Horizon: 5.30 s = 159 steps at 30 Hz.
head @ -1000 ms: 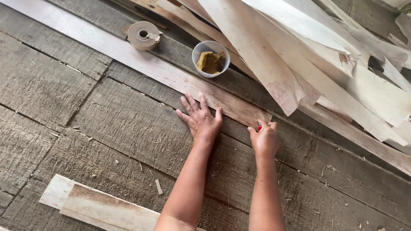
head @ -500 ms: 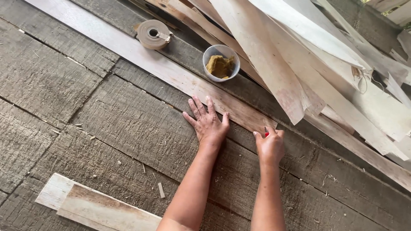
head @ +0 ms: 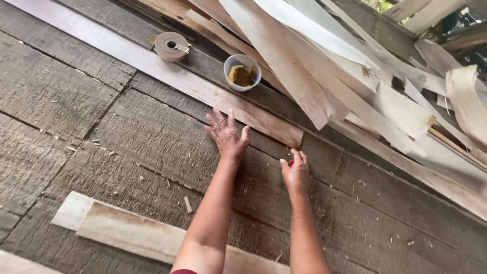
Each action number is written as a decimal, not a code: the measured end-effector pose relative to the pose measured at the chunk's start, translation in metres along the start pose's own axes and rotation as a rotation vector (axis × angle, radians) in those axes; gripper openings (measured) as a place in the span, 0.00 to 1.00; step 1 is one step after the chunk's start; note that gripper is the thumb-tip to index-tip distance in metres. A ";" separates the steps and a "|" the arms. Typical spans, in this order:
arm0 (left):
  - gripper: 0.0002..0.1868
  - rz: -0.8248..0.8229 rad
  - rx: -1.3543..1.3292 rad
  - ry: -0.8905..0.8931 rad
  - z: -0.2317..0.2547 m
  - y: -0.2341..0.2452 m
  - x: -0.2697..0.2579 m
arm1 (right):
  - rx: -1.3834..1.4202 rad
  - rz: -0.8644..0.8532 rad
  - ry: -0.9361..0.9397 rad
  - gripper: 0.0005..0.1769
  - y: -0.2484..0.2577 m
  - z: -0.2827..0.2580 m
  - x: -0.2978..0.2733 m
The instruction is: The person uses a red utility knife to carve and shape a long wooden plank on a wooden workbench. They repeatedly score, cut, and remove small sections of wood, then inspect the plank and continue carving along its length.
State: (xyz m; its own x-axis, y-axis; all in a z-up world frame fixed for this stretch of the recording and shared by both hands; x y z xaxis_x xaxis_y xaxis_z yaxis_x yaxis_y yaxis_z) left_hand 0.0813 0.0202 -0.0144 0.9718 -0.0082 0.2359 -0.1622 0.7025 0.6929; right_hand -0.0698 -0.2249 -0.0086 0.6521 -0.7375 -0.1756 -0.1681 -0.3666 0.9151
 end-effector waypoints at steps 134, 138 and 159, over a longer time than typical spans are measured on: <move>0.07 -0.326 -0.340 -0.772 0.270 0.054 -0.433 | 1.665 0.089 -0.322 0.11 0.193 0.378 -0.194; 0.41 -0.728 -1.412 0.543 0.251 -0.026 -0.475 | 1.708 0.054 -0.327 0.13 0.180 0.408 -0.165; 0.16 -0.409 -1.830 0.631 0.254 -0.134 -0.449 | 1.752 -0.035 -0.470 0.13 0.221 0.457 -0.151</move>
State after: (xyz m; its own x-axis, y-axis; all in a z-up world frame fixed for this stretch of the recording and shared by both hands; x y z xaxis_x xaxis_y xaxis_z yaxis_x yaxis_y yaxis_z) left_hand -0.3762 -0.2511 -0.0405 0.8777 -0.4112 -0.2460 -0.0130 0.4928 -0.8700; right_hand -0.5428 -0.4535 0.0542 0.4842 -0.6845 -0.5450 -0.8611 -0.2622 -0.4357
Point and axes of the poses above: each hand's wrist, its own x-axis towards the middle knuckle, its own y-axis out of the back of the hand, z = x × y, the point moved 9 cm from there along x, towards the middle knuckle, and after that the axes turned 9 degrees about -y, right-handed, at the moved point
